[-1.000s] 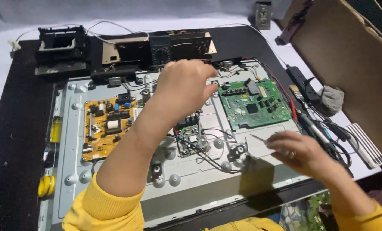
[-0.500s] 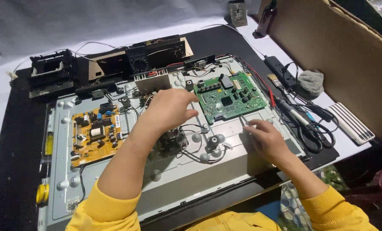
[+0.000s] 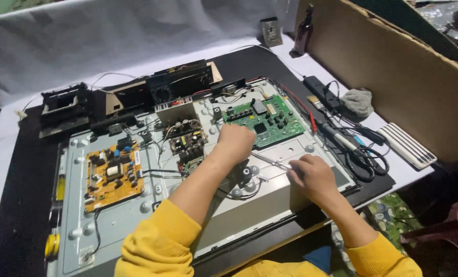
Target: Finalizing a TV repair by connecting internal ribbon cables, routing wires, and using a screwdriver on the circuit boards.
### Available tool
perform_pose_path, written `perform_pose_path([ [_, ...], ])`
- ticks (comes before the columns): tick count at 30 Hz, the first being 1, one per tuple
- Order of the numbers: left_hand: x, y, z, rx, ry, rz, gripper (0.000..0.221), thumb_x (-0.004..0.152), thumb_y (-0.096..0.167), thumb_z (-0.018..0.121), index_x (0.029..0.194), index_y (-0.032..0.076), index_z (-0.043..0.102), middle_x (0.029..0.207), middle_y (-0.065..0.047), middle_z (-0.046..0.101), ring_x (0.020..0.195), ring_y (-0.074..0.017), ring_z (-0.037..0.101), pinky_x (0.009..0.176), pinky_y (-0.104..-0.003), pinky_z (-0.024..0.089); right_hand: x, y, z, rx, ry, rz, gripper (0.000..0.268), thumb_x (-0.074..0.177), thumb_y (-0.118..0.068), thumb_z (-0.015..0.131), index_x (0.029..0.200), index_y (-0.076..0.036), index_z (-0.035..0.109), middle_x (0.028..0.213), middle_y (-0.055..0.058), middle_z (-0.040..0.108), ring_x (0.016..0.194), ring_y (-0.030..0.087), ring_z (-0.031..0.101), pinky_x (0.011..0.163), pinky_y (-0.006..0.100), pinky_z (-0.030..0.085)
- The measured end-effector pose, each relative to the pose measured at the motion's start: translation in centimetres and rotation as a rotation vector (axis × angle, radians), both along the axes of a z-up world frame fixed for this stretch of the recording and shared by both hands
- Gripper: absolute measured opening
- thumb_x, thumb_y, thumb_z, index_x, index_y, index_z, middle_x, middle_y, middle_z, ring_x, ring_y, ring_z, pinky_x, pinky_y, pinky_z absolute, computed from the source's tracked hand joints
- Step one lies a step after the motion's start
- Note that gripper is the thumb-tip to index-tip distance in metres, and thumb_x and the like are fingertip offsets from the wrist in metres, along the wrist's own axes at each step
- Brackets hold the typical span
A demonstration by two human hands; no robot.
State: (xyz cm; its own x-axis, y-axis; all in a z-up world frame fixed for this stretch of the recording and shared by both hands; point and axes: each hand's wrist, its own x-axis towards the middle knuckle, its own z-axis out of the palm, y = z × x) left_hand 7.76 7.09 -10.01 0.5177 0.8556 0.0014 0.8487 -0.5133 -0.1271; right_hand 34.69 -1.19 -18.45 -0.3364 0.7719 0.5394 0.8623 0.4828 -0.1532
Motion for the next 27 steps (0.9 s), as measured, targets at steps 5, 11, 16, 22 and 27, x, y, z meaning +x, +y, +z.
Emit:
perform_pose_path([
  [5,1.2,2.2,-1.6,0.020,0.066,-0.029,0.012,0.080,0.022,0.074,0.083,0.011,0.077,0.072,-0.009,0.071,0.073,-0.0313,0.071,0.073,-0.048,0.057,1.2,-0.1,0.4,-0.147,0.006,-0.122,0.015,0.091,-0.038,0.071,0.096,-0.027,0.079,0.085,-0.004,0.072,0.078,0.015,0.070,0.073,0.027,0.055],
  [11,1.8,0.3,-1.9,0.306,0.008,-0.145,0.021,0.072,0.001,0.075,0.056,0.011,0.067,0.048,-0.006,0.059,0.052,-0.0255,0.062,0.063,-0.044,0.054,-1.5,0.8,3.0,-0.192,-0.020,-0.116,0.019,0.092,-0.035,0.070,0.092,-0.019,0.080,0.076,0.001,0.074,0.071,0.017,0.071,0.069,0.027,0.055],
  [16,1.9,0.0,-1.0,0.349,-0.029,-0.175,0.023,0.071,0.001,0.075,0.053,0.012,0.066,0.046,-0.005,0.057,0.048,-0.0237,0.061,0.062,-0.044,0.054,-2.5,0.6,3.3,-0.165,-0.031,-0.079,0.023,0.091,-0.038,0.070,0.088,-0.018,0.081,0.074,0.002,0.073,0.069,0.018,0.071,0.066,0.029,0.054],
  [22,1.9,0.1,-0.9,0.417,-0.063,-0.178,0.025,0.069,0.002,0.077,0.051,0.014,0.064,0.044,-0.004,0.055,0.046,-0.0232,0.059,0.063,-0.043,0.053,-5.2,3.5,1.4,-0.020,-0.006,-0.094,0.018,0.087,-0.033,0.071,0.092,-0.018,0.079,0.075,0.003,0.070,0.069,0.023,0.072,0.063,0.033,0.057],
  [27,0.8,1.0,0.1,0.227,-0.077,-0.133,0.013,0.073,0.011,0.076,0.061,0.012,0.071,0.053,-0.007,0.063,0.055,-0.0274,0.065,0.065,-0.046,0.053,-7.3,5.4,2.1,0.038,-0.034,-0.119,0.013,0.086,-0.030,0.073,0.087,-0.019,0.079,0.072,-0.001,0.068,0.065,0.020,0.070,0.060,0.031,0.054],
])
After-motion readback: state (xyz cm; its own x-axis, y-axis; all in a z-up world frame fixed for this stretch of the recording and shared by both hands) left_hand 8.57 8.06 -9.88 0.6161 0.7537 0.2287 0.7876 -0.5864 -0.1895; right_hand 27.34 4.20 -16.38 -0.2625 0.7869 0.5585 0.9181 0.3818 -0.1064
